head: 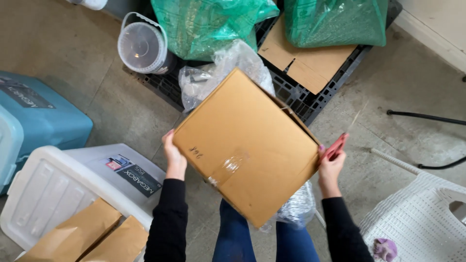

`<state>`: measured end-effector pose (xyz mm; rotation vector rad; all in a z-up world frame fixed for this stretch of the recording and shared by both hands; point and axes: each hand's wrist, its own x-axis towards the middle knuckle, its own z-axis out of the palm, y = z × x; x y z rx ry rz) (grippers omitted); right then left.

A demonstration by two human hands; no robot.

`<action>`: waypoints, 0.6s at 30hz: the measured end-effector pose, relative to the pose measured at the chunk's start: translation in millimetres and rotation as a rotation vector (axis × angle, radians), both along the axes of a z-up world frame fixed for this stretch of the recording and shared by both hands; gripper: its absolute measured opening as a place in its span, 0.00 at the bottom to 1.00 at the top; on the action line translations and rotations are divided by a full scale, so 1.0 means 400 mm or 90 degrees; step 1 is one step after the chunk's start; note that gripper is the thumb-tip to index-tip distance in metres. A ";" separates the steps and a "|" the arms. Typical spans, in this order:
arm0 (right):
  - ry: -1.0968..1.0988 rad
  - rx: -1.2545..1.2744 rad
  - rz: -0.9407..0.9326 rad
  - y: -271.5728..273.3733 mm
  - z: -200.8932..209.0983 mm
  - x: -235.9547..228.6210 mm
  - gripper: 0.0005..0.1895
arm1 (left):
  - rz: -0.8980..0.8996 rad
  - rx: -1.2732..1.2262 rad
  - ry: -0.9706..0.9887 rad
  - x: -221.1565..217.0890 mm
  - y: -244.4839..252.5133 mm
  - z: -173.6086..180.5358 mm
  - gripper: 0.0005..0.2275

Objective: Opening a cardboard box with scissors, inspecting contents, and dusting the workspace

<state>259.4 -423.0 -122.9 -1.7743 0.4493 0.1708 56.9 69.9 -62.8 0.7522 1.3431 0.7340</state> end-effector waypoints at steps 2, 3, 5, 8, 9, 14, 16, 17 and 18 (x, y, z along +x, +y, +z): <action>-0.100 -0.072 0.039 0.014 0.079 0.071 0.29 | -0.061 0.014 0.004 0.060 -0.029 0.023 0.10; -0.098 -0.073 0.041 0.019 0.101 0.104 0.29 | -0.059 0.013 0.005 0.097 -0.034 0.041 0.10; -0.267 -0.310 0.104 0.019 0.151 0.155 0.38 | -0.133 0.014 -0.026 0.164 -0.050 0.071 0.20; -0.277 -0.116 0.098 0.142 0.286 0.151 0.34 | -0.241 0.044 -0.012 0.230 -0.081 0.108 0.32; -0.278 -0.116 0.099 0.189 0.281 0.128 0.34 | -0.241 0.043 -0.013 0.259 -0.085 0.126 0.32; -0.152 0.084 0.192 0.391 0.372 0.041 0.21 | -0.447 0.082 0.165 0.386 -0.118 0.189 0.43; -0.171 0.034 0.227 0.423 0.422 0.078 0.28 | -0.469 0.082 0.160 0.433 -0.127 0.178 0.43; -0.186 -0.017 0.259 0.438 0.446 0.097 0.36 | -0.493 0.080 0.157 0.456 -0.133 0.171 0.43; -0.183 -0.019 0.262 0.431 0.437 0.123 0.36 | -0.492 0.076 0.158 0.469 -0.143 0.186 0.43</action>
